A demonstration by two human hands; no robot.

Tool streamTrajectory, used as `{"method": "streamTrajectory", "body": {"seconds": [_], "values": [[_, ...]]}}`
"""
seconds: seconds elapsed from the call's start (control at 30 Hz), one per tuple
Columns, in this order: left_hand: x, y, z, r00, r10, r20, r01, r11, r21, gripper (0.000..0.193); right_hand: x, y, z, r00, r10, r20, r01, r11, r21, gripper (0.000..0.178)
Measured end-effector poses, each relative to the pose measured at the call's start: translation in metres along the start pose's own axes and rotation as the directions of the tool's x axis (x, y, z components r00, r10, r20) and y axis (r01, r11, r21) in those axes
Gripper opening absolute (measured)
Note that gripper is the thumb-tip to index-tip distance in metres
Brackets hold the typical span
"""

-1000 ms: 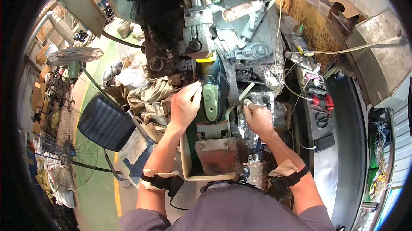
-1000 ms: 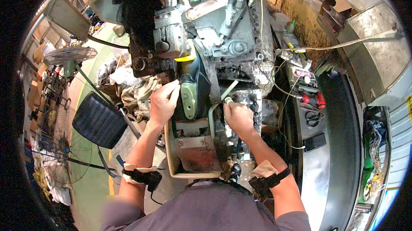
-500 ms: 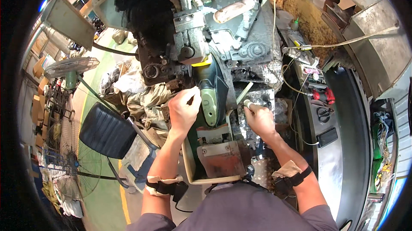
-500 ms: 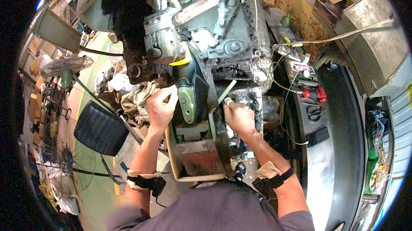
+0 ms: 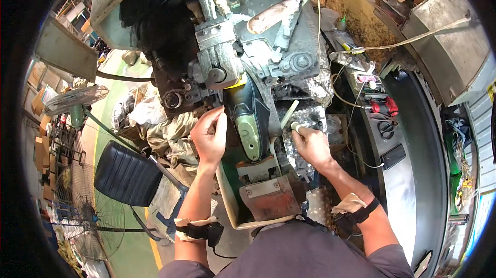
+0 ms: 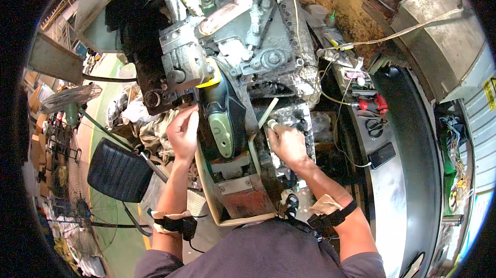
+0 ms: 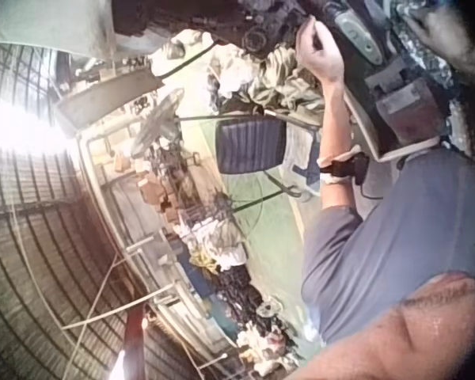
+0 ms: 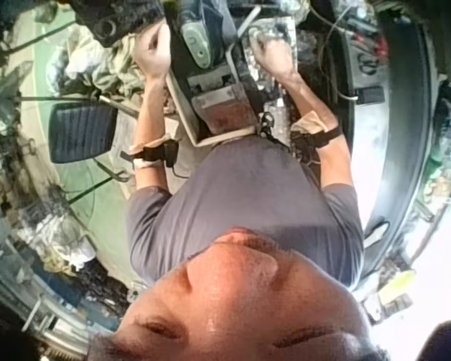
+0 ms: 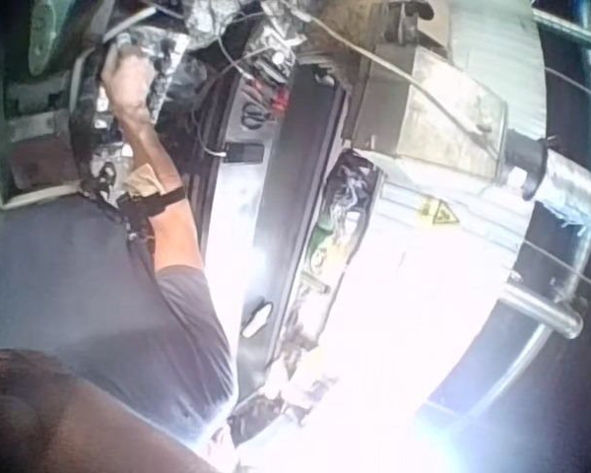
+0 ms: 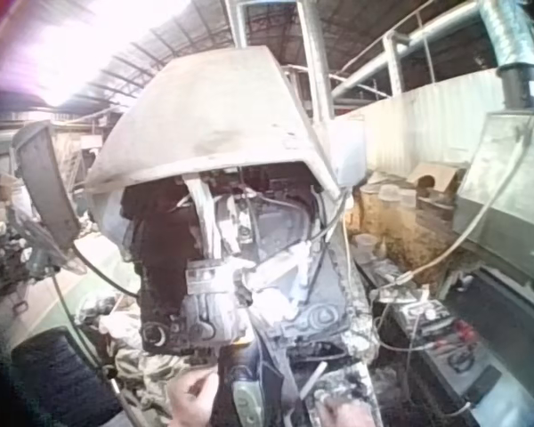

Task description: Operating an industrial toe-lasting machine to shape the front of shoes.

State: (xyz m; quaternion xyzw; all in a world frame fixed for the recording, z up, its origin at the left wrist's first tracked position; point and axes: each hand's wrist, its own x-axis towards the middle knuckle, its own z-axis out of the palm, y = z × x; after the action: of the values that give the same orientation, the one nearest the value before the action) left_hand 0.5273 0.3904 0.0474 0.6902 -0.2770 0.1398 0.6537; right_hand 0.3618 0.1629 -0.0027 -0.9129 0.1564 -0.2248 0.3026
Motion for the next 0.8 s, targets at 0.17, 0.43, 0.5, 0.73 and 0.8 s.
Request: {"method": "streamTrajectory", "body": {"seconds": [0.17,0.43,0.5,0.73,0.8], "values": [[0.046,0.010,0.020,0.873,0.304,0.381,-0.337,0.941,0.021,0.012,0.001,0.003,0.002,0.999,-0.011,-0.052,0.011,1.000,-0.002,0.021],[0.053,-0.020,0.041,0.713,0.530,0.458,-0.474,0.847,-0.242,0.022,0.000,-0.004,-0.003,0.999,-0.011,-0.048,0.011,1.000,0.000,0.015],[0.049,-0.025,0.040,0.719,0.551,0.423,-0.490,0.834,-0.253,0.027,0.000,-0.007,-0.006,0.999,-0.030,-0.036,0.031,1.000,0.006,0.021],[0.005,-0.021,0.015,0.796,0.431,0.424,-0.470,0.883,-0.015,0.040,-0.001,-0.022,-0.010,0.993,0.115,-0.008,-0.114,0.992,0.059,0.024],[-0.023,-0.021,-0.007,0.824,0.391,0.410,-0.388,0.917,-0.096,0.043,-0.001,-0.026,-0.011,0.977,0.191,0.097,-0.192,0.981,0.005,0.044]]}}
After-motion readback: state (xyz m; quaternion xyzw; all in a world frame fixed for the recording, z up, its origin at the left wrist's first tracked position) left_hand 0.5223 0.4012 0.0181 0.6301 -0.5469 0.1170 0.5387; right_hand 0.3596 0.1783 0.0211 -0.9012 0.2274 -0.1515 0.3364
